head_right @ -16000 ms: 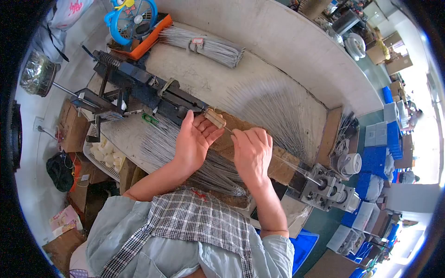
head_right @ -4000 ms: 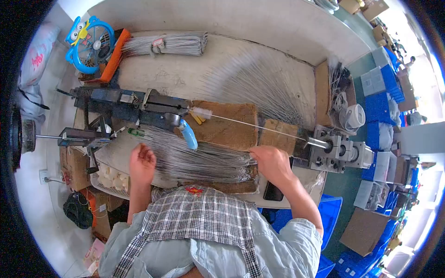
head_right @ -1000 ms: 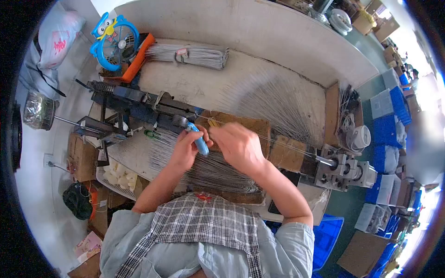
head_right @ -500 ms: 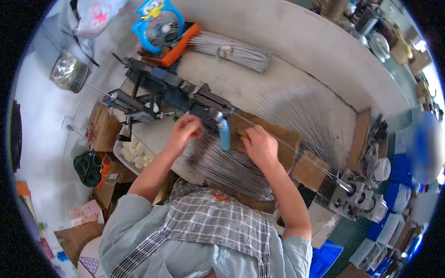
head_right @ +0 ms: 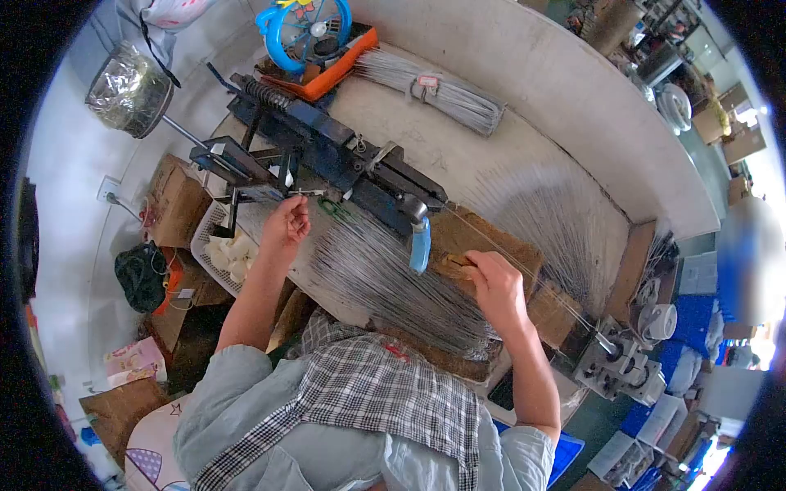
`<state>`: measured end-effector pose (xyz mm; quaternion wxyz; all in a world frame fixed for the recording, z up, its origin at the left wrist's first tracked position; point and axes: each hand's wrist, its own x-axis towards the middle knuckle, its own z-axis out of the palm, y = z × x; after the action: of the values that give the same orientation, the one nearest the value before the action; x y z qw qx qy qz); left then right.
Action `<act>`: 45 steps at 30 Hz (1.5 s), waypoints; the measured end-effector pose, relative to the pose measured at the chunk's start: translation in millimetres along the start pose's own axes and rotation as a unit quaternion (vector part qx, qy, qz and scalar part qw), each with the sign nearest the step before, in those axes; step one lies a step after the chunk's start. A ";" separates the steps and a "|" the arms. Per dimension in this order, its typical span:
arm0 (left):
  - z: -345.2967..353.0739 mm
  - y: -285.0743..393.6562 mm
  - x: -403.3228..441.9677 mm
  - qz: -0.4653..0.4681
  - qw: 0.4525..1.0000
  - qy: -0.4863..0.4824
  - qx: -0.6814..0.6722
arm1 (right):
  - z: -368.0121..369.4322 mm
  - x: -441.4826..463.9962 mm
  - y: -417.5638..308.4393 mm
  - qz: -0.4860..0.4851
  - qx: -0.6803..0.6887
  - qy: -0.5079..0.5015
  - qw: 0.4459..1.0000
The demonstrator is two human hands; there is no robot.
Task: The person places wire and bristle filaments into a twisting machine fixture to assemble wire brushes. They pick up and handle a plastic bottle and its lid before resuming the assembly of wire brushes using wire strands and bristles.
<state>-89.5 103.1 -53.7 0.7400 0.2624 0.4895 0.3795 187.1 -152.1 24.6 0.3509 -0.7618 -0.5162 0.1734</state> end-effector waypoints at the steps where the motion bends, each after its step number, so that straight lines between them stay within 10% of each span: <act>1: 4.3 -1.4 -3.4 0.015 1.000 0.011 -0.009 | -6.4 -2.2 -6.2 -0.020 -0.013 0.009 1.000; 7: 90.1 -50.3 -82.1 0.003 0.969 -0.236 0.077 | -50.7 2.9 -26.0 -0.129 -0.130 0.138 0.973; 11: 164.1 -86.8 -119.0 -0.059 0.942 -0.322 0.072 | -55.5 -1.3 -1.0 0.089 0.026 0.145 0.985; 20: 198.6 -126.6 -113.7 0.029 0.908 -0.399 0.122 | -75.0 -20.1 24.4 0.111 0.131 0.079 0.982; 30: 200.0 -123.2 -113.9 0.059 0.909 -0.384 0.150 | -76.5 -15.2 23.4 0.152 0.233 0.053 0.959; 40: 186.3 -84.1 -111.3 -0.041 0.969 -0.234 0.065 | -42.2 35.2 -15.7 -0.052 -0.147 0.185 0.970; 45: 183.7 -82.1 -108.2 -0.066 0.966 -0.243 0.057 | -13.1 56.7 -16.0 -0.006 -0.097 0.084 0.992</act>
<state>80.0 -35.7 11.1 0.8436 0.3559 0.3325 0.2262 207.8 -101.7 50.6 0.3183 -0.8011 -0.5038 0.0557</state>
